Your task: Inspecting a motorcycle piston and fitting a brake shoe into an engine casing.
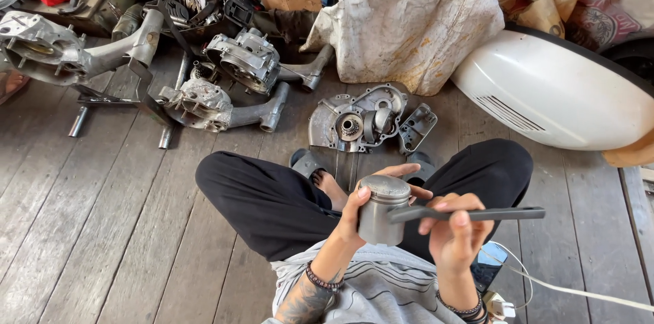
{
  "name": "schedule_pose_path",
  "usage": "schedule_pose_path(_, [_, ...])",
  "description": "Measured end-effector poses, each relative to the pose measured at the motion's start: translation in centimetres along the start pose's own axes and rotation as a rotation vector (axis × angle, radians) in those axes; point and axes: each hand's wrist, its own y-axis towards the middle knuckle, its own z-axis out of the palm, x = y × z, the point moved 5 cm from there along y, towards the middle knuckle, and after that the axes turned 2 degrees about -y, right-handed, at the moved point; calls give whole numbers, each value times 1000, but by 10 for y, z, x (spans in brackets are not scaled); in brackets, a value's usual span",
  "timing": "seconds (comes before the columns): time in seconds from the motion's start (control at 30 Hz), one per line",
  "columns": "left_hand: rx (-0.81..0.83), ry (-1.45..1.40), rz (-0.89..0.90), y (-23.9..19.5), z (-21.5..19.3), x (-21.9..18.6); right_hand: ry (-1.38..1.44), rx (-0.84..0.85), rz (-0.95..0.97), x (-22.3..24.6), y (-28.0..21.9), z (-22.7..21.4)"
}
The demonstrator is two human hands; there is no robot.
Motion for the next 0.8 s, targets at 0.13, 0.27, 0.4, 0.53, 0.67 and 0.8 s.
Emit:
schedule_pose_path(0.13, [9, -1, 19, 4, 4, -2, -116, -120, 71, -6, 0, -20])
schedule_pose_path(0.27, [-43, 109, 1, 4, 2, -4, -53, -41, 27, -3, -8, -5])
schedule_pose_path(0.4, [-58, 90, 5, 3, 1, -4, -64, -50, -26, -2, -4, -10])
schedule_pose_path(0.53, [-17, 2, 52, 5, 1, -4, -134, -137, 48, -5, 0, -23])
schedule_pose_path(0.67, [-68, 101, 39, 4, 2, -8, -44, -51, 38, -4, -9, -8])
schedule_pose_path(0.8, [-77, 176, 18, 2, 9, -11, -53, 36, -15, 4, -6, 5])
